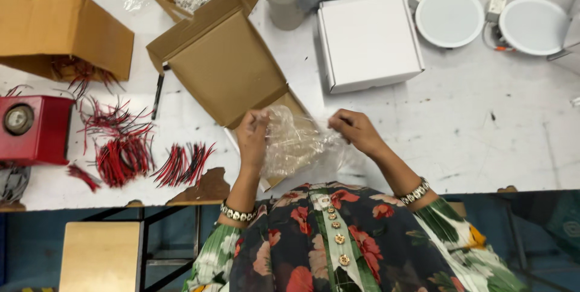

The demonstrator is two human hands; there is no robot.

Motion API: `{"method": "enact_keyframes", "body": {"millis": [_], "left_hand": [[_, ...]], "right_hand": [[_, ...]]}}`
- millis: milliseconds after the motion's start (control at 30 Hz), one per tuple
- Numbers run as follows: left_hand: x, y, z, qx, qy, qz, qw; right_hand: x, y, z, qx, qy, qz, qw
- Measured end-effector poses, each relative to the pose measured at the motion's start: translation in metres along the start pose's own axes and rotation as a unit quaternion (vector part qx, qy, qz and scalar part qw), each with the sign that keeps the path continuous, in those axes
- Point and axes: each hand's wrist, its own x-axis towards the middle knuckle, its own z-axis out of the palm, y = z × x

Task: The person packs round LED light fixtures into white cardboard boxes. She wraps each fixture in plastic, places it in a box, adds a power adapter, closes the box, and stacks it on the table.

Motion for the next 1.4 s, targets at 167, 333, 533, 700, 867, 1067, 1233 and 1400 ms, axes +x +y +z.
{"method": "enact_keyframes", "body": {"millis": [167,333,533,700,867,1067,1233,1400], "left_hand": [[0.001,0.007,-0.004,0.066,0.034,0.068,0.995],[-0.008,0.043,-0.040,-0.072,0.207,0.129,0.967],[-0.058,0.055,-0.035,0.266,0.166,0.324,0.892],[-0.070,0.005,0.026,0.406,0.004,0.002,0.914],[-0.093,-0.043,0.045,0.465,-0.059,0.017,0.883],[-0.079,-0.065,0.037,0.471,-0.041,0.024,0.881],[-0.069,-0.079,0.032,0.460,-0.067,0.050,0.884],[-0.048,-0.091,0.011,0.369,-0.051,0.100,0.922]], "right_hand": [[-0.021,0.035,-0.082,-0.003,0.137,-0.026,0.990],[-0.004,0.092,-0.226,0.184,0.428,0.028,0.884],[0.088,0.131,-0.342,0.153,0.520,0.143,0.828],[0.152,0.116,-0.347,0.366,0.510,0.125,0.768],[0.173,0.087,-0.314,0.310,0.440,0.129,0.833],[0.149,0.067,-0.245,0.257,0.392,0.118,0.875],[0.049,0.065,-0.236,0.219,0.407,0.104,0.881],[-0.032,0.060,-0.192,0.176,0.366,0.100,0.908]]}}
